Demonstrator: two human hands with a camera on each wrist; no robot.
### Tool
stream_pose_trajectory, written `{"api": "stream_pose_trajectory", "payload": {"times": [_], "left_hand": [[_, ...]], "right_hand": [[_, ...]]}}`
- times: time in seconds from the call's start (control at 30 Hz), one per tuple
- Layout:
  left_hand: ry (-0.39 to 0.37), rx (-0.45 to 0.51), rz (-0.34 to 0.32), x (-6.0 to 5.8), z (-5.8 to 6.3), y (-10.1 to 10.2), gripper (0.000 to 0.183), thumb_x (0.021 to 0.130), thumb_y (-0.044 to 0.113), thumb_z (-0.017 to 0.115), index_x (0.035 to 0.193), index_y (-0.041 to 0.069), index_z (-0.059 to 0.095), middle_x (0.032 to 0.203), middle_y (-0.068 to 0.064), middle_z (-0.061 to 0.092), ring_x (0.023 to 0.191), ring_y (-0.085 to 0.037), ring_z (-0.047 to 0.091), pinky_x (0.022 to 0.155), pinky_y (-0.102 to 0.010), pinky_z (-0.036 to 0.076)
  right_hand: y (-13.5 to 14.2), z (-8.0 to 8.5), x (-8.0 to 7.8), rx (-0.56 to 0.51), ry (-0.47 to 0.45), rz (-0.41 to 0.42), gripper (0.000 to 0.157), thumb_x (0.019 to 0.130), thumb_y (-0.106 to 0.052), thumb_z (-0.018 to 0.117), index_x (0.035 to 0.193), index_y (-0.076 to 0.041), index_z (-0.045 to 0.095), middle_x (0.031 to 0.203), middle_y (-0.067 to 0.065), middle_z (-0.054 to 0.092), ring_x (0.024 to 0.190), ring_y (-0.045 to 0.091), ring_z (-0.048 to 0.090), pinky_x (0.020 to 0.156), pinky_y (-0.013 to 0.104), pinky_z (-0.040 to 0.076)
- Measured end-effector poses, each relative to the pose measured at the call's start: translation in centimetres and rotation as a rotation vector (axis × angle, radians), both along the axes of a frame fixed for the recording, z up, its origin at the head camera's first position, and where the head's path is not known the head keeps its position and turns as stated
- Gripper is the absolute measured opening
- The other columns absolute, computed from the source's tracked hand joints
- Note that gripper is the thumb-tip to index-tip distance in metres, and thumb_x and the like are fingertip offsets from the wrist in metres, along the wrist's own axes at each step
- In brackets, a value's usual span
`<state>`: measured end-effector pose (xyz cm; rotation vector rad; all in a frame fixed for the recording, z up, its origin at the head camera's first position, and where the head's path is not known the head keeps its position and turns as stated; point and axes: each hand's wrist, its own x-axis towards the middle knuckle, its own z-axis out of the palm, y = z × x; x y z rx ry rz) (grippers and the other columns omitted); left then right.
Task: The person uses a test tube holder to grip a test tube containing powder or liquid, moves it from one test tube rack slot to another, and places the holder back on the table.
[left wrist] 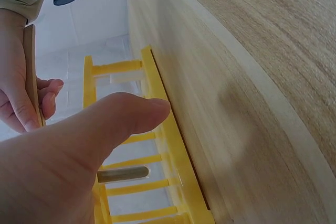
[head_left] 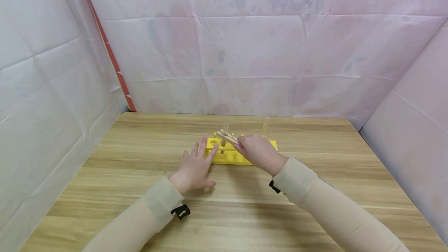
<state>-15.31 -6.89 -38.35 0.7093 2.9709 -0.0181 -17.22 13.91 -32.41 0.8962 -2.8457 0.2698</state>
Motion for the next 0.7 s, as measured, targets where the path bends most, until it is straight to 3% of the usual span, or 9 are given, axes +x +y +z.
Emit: {"api": "stream_pose_trajectory", "payload": {"times": [0.7], "left_hand": [[-0.001,-0.003,0.004,-0.11,-0.19,-0.03,0.113,0.071,0.062,0.067,0.151,0.018,0.001,0.152,-0.024,-0.006,0.133,-0.048,0.021,0.094,-0.067,0.031]], "right_hand": [[-0.07,-0.77,-0.11,0.011,-0.015,-0.005,0.024,0.090,-0.020,0.062,0.070,-0.009,0.056,0.053,-0.003,0.042,0.044,0.009,0.036,0.042,0.021,0.033]]}}
